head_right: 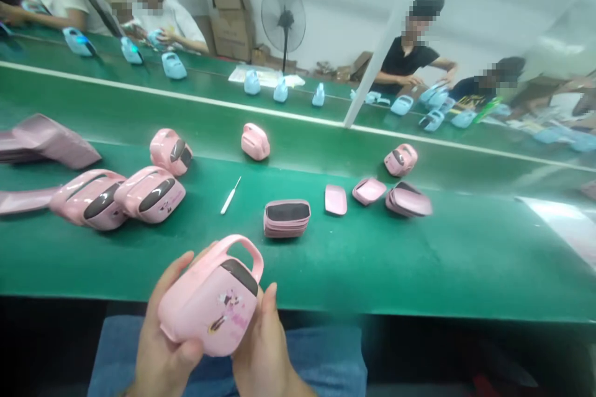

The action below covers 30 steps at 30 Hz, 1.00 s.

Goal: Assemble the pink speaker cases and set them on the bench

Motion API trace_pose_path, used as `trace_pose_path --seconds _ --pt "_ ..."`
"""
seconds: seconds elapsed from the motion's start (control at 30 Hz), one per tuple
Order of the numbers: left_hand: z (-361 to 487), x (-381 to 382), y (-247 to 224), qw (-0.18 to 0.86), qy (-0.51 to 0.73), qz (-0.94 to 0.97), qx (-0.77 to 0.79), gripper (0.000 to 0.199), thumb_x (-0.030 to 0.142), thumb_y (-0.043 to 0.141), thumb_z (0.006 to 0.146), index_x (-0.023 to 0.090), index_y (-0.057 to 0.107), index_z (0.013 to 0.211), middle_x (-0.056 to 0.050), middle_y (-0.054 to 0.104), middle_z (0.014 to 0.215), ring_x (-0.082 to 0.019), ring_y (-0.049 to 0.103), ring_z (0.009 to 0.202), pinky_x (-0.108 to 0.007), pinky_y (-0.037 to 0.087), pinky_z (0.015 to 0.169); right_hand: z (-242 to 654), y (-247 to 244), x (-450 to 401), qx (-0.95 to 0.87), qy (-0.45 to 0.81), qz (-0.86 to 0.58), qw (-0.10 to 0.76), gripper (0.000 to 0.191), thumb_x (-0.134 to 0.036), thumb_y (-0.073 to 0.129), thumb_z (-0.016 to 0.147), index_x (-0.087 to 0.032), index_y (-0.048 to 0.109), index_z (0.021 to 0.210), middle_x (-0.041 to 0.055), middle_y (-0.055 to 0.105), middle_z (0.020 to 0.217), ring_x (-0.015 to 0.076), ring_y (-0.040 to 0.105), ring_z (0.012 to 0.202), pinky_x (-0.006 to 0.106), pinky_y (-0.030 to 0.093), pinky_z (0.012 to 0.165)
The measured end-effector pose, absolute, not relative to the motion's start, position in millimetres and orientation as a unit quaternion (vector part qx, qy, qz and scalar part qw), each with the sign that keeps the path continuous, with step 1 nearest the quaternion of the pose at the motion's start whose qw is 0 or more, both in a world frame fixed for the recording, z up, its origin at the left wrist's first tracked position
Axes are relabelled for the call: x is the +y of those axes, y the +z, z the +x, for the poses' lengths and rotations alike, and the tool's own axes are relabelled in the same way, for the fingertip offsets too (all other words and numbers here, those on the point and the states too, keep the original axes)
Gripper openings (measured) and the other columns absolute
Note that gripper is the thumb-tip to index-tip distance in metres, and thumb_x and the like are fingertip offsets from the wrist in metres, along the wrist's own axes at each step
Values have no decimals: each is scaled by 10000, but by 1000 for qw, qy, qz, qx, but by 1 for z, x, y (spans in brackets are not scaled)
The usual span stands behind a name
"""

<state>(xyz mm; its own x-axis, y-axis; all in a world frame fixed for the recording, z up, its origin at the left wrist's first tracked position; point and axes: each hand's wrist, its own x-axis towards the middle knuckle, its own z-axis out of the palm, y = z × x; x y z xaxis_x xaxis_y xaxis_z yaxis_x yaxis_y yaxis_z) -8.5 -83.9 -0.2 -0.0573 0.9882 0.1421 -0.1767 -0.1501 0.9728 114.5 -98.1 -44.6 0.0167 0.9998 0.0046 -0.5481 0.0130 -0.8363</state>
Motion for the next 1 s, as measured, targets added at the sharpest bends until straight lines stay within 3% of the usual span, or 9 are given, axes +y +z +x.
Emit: trace_pose_path --seconds 0.1,0.23,0.33,0.47,0.6,0.7,0.77,0.87,1.0 --pt "-19 -80 -4 538 501 514 442 962 660 898 777 242 593 1589 -178 614 1627 -478 592 1488 -548 565 1199 120 -54 -96 -237 573 -397 676 829 -871 511 954 -239 703 1456 138 804 1367 375 710 1376 612 596 1131" --pt "-35 -60 5 595 415 512 461 864 568 877 857 222 605 1601 -156 653 1596 -425 621 1473 -471 544 1223 140 -48 -98 -279 542 -457 648 726 -762 519 1033 -312 535 1602 98 641 1609 327 648 1443 543 524 1223" --pt "-35 -46 17 645 394 516 402 767 559 802 940 214 615 1600 -143 678 1566 -413 640 1447 -470 560 1205 149 -29 -95 -395 504 -424 641 675 -708 512 1063 -303 528 1602 111 604 1616 331 605 1469 525 483 1259" --pt "-32 -40 18 668 428 491 359 735 553 796 949 189 649 1571 -171 697 1529 -445 634 1436 -468 599 1147 153 -10 -87 -422 501 -403 640 691 -719 627 1004 -309 568 1557 111 639 1544 334 633 1409 494 561 1173" --pt "-35 -45 2 684 450 458 347 731 528 811 943 194 644 1571 -196 695 1521 -450 635 1432 -449 614 1110 151 -7 -85 -389 509 -401 655 833 -782 829 799 -279 647 1438 111 727 1374 331 713 1255 472 618 1075" --pt "-33 -45 -5 696 475 425 332 696 500 829 927 213 667 1541 -176 708 1508 -426 637 1434 -457 579 1153 151 -13 -86 -380 510 -410 654 1036 -793 889 708 -283 567 1551 126 694 1470 352 698 1316 485 601 1116" --pt "-25 -43 -5 691 500 381 355 668 555 798 932 211 698 1495 -157 747 1451 -401 656 1411 -460 557 1175 151 -17 -88 -410 497 -435 629 1047 -760 844 804 -295 456 1658 135 594 1624 359 621 1453 499 543 1202" --pt "-9 -36 -7 649 543 327 420 774 795 588 965 152 764 1359 -163 826 1242 -395 727 1282 -486 599 1093 149 -24 -89 -472 453 -487 579 743 -633 652 1036 -309 447 1672 111 511 1710 322 524 1560 503 448 1287" --pt "5 -30 -14 543 565 392 481 919 916 360 968 129 814 1111 -164 837 999 -379 781 1059 -456 641 877 136 -29 -81 -477 324 -535 617 579 -617 368 1137 -252 620 1510 124 686 1479 298 667 1361 506 532 1163"
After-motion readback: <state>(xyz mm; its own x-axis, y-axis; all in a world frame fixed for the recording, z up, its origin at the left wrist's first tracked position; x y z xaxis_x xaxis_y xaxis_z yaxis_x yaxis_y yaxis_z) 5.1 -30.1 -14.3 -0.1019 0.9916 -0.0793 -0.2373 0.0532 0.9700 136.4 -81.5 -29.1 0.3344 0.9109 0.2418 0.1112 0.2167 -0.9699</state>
